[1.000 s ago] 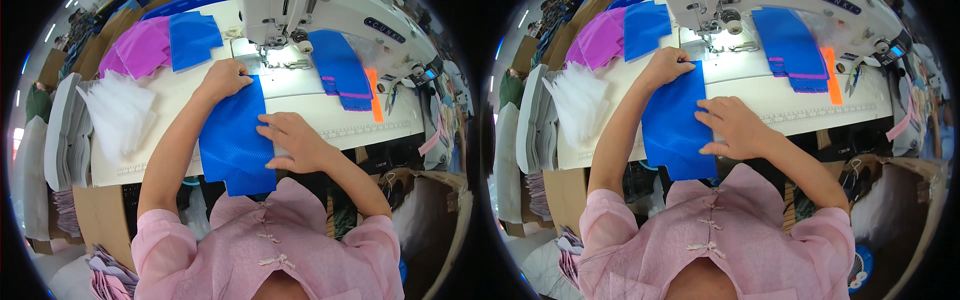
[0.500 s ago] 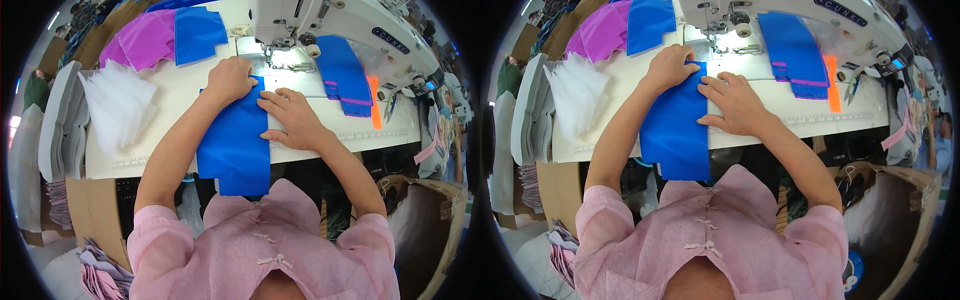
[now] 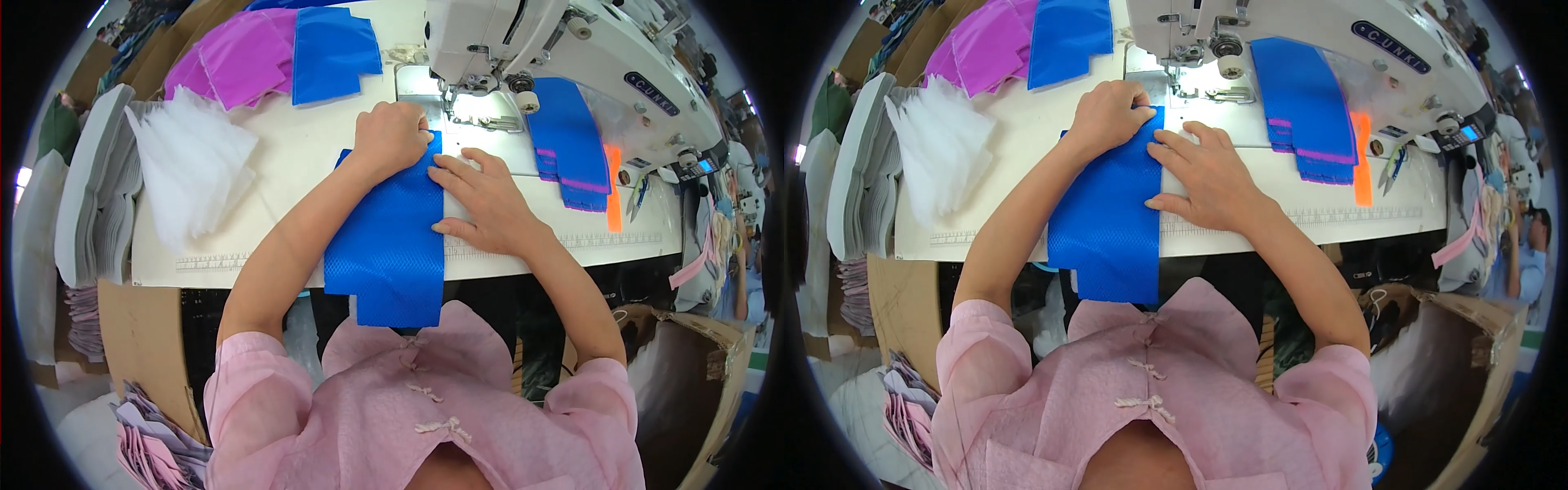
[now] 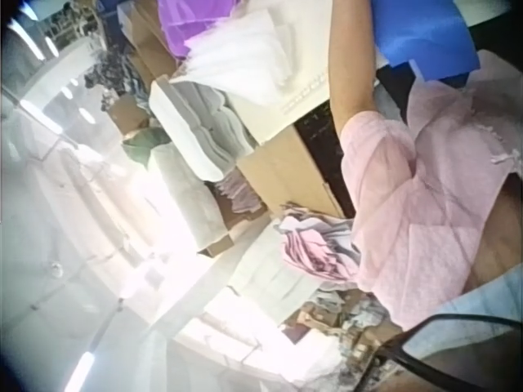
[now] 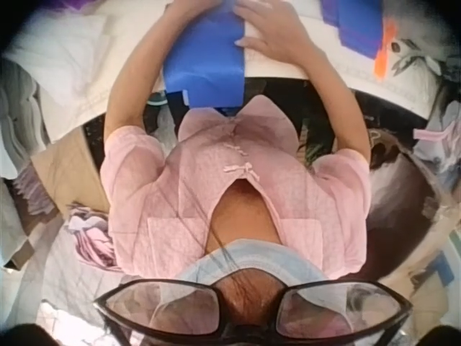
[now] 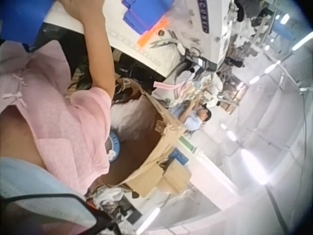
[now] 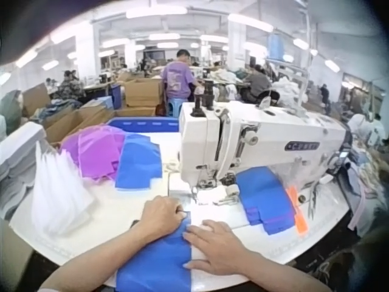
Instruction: Sewing and assembling pieces of colorful fabric and internal padding using an industrial sewing machine.
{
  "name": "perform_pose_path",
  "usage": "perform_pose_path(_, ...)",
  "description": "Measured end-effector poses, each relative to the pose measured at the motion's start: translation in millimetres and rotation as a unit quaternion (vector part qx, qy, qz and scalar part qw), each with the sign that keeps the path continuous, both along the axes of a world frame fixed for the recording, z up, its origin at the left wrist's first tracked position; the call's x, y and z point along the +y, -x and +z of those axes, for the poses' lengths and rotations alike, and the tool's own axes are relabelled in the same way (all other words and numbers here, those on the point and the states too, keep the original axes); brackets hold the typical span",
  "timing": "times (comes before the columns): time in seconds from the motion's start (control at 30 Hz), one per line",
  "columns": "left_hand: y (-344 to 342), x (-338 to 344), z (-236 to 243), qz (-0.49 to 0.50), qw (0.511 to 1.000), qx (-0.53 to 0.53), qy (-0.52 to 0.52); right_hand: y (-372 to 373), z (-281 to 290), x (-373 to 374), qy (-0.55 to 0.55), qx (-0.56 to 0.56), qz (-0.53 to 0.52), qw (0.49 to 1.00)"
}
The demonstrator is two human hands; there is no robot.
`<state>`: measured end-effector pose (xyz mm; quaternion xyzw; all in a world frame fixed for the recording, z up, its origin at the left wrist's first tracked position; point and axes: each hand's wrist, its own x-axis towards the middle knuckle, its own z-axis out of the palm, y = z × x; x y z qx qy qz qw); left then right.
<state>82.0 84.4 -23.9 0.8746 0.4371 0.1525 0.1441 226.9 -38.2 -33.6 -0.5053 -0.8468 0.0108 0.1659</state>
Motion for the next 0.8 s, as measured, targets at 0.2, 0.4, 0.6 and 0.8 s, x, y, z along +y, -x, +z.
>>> perform_pose_path(0.2, -17, 16, -1, 0.000, 0.999, -0.018, 0.032, -14, 1, 14, -0.004, -0.026, -0.017, 1.000)
perform_pose_path(0.4, -27, 26, -2, 0.013, 1.000, -0.003, 0.027, -23, -4, 22, -0.014, -0.011, -0.017, 1.000)
perform_pose_path(0.6, -30, 32, -11, 0.048, 0.998, -0.021, -0.018, -23, -4, 25, -0.008, -0.003, -0.023, 1.000)
perform_pose_path(0.8, -29, 31, -11, 0.020, 0.999, -0.025, 0.008, -24, -7, 22, -0.011, -0.022, -0.027, 0.999)
